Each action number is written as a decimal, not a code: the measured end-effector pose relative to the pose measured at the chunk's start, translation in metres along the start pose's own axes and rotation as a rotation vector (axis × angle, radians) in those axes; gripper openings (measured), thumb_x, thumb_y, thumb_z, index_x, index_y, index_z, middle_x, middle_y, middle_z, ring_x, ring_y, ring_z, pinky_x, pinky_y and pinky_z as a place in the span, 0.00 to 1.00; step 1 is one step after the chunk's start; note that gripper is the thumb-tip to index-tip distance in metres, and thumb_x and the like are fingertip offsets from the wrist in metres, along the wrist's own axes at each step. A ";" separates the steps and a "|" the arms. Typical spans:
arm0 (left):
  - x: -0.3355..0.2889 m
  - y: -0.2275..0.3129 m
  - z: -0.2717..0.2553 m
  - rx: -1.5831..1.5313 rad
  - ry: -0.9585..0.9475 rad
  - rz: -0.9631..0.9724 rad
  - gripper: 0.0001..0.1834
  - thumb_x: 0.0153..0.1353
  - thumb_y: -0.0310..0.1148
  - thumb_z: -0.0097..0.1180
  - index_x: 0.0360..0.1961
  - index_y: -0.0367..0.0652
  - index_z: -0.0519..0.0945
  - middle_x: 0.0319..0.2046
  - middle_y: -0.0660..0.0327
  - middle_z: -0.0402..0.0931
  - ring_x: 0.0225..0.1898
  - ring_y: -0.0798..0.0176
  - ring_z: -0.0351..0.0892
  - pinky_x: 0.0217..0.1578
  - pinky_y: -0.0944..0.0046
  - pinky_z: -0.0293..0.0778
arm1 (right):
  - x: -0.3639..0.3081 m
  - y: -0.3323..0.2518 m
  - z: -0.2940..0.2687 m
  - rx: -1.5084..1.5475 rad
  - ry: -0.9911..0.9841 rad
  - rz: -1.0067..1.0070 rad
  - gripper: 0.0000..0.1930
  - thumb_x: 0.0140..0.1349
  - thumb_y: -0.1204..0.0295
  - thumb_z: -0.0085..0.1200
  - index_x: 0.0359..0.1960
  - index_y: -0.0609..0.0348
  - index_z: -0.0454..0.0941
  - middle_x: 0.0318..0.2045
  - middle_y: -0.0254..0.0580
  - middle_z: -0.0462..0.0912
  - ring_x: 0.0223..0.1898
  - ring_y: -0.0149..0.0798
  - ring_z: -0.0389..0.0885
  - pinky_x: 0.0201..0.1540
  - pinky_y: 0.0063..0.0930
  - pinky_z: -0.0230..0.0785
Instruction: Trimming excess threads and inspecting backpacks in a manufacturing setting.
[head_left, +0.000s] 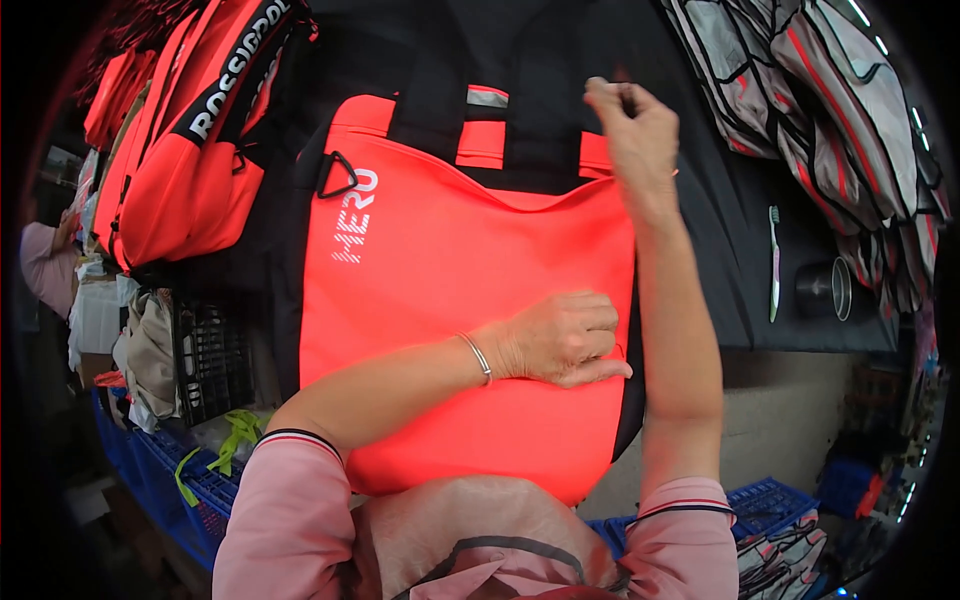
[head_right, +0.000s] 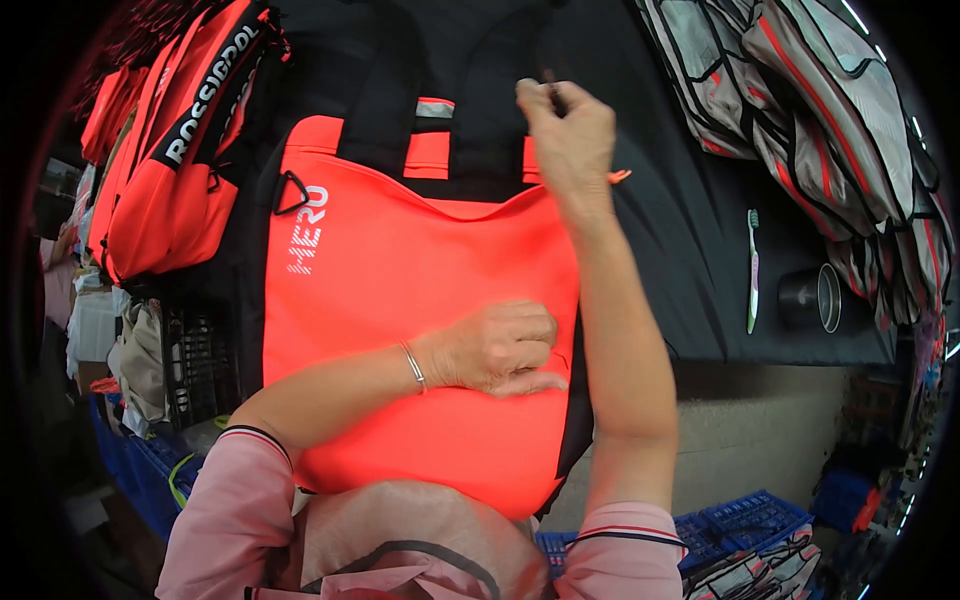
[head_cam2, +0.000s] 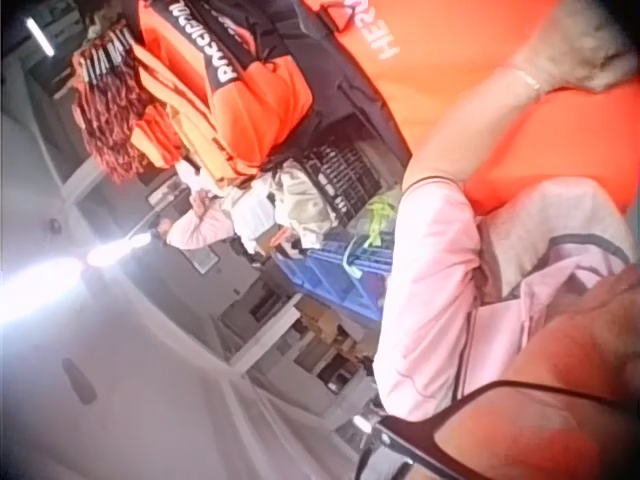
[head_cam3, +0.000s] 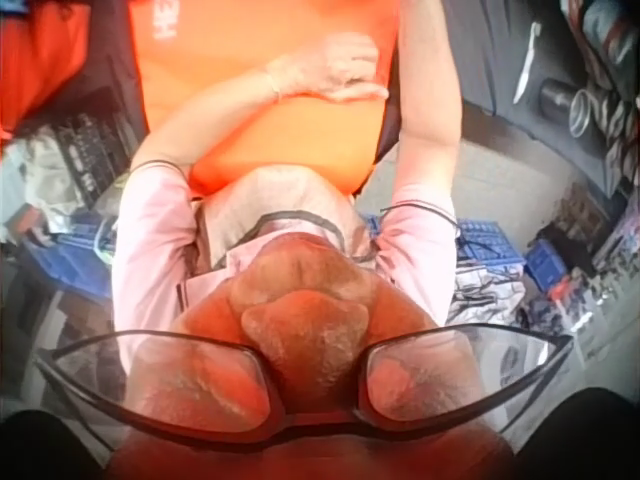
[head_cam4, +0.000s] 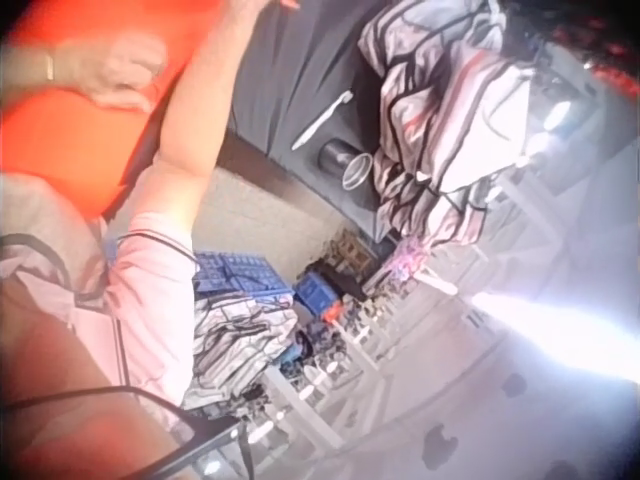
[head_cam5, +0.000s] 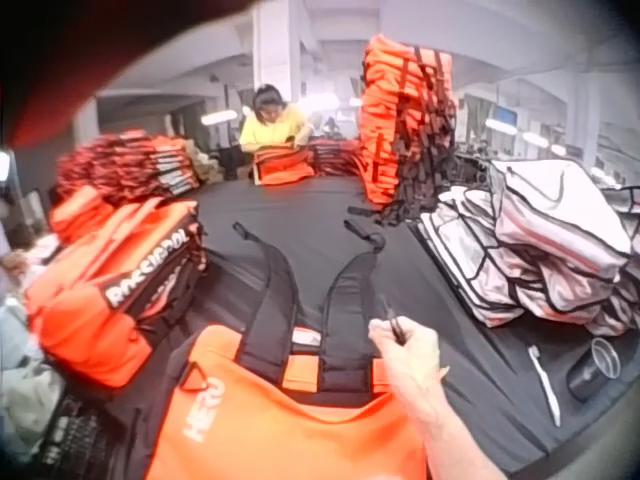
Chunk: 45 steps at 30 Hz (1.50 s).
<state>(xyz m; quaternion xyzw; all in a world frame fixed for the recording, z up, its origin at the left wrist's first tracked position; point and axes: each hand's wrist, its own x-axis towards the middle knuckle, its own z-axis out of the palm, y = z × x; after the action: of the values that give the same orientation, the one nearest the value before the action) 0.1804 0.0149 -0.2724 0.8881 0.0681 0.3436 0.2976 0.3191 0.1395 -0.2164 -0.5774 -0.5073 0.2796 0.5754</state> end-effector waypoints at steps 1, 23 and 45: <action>-0.001 0.000 -0.002 -0.057 0.020 -0.059 0.15 0.55 0.32 0.67 0.22 0.40 0.72 0.30 0.55 0.72 0.41 0.53 0.77 0.39 0.60 0.74 | 0.000 0.008 0.011 -0.009 -0.014 0.015 0.18 0.61 0.61 0.61 0.27 0.67 0.80 0.18 0.31 0.74 0.23 0.24 0.67 0.28 0.25 0.61; -0.008 -0.079 -0.096 0.638 0.312 -0.607 0.08 0.60 0.34 0.64 0.36 0.41 0.86 0.30 0.60 0.82 0.26 0.57 0.81 0.26 0.62 0.75 | -0.028 0.029 0.020 0.095 0.056 0.009 0.15 0.66 0.65 0.59 0.25 0.64 0.78 0.14 0.21 0.63 0.19 0.18 0.57 0.22 0.21 0.51; -0.020 -0.082 -0.086 0.400 0.536 -0.632 0.05 0.62 0.23 0.58 0.34 0.36 0.74 0.29 0.57 0.74 0.24 0.60 0.74 0.28 0.62 0.71 | -0.053 0.009 0.005 -0.755 -0.176 -0.409 0.14 0.54 0.59 0.67 0.32 0.54 0.78 0.25 0.32 0.77 0.31 0.36 0.77 0.30 0.32 0.71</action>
<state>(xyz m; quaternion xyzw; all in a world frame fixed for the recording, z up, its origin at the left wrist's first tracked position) 0.1163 0.1167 -0.2804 0.7435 0.4751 0.4339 0.1821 0.3000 0.0947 -0.2396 -0.6087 -0.7250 0.0031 0.3222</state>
